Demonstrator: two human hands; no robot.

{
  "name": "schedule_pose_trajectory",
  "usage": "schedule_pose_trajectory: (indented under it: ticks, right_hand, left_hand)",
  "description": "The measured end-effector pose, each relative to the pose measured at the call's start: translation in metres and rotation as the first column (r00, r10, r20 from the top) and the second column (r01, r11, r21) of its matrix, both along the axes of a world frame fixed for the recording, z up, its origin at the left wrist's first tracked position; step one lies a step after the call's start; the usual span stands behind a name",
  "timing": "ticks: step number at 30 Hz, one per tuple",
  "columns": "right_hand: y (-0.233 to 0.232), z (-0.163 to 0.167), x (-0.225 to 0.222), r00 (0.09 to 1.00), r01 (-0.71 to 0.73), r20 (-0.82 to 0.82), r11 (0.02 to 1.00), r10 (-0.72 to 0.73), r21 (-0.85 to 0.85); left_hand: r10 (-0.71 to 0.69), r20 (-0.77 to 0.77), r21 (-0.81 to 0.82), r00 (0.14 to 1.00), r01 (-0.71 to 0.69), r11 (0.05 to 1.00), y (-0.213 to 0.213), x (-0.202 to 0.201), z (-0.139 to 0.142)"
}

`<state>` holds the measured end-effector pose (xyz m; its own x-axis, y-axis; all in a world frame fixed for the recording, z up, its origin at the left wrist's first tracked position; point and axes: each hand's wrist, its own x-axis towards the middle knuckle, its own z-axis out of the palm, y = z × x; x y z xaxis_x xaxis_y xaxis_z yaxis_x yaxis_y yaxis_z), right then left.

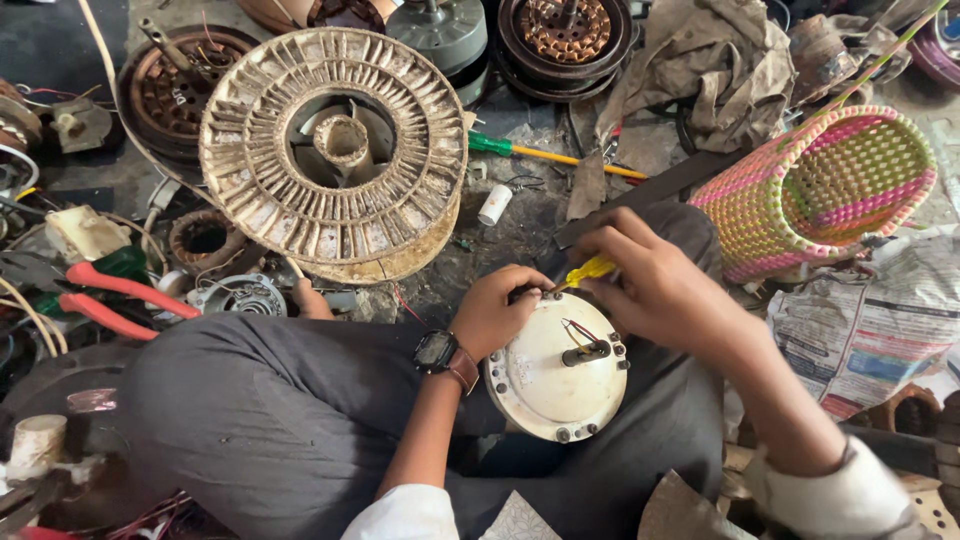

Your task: The person sits on the floor of a cluttered fan-repair workshop and works on a ceiling fan motor housing in their lap. They wipe the white housing with a cloth, arrange its wires, and use a screwdriver to loosen and tighten the screws around the housing while turning the part over.

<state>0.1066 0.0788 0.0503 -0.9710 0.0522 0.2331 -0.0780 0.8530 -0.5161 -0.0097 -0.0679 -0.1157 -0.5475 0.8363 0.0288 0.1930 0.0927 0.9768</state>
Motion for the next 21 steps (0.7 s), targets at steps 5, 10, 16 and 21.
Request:
schedule_pose_trajectory:
  ticks: [5,10,16,21]
  right_hand:
    - [0.002,0.013,-0.015,0.986,-0.097,0.149,0.983,0.074,0.154]
    - [-0.002,0.012,-0.019,0.979,-0.071,0.204,0.969,0.022,0.237]
    - [-0.006,0.011,-0.018,0.996,0.025,0.075,0.976,-0.042,0.215]
    - [-0.007,0.012,-0.02,0.975,0.001,0.216,0.964,-0.061,0.268]
  left_hand:
    - [0.036,0.074,-0.016,0.997,-0.035,0.999,0.004,0.004,-0.013]
    - [0.036,0.241,0.046,0.97,-0.048,0.998,0.006,0.011,-0.025]
    - [0.095,0.415,0.117,0.905,-0.156,0.981,0.011,0.019,-0.019]
    - [0.103,0.396,0.085,0.912,-0.148,0.985,0.009,0.017,-0.005]
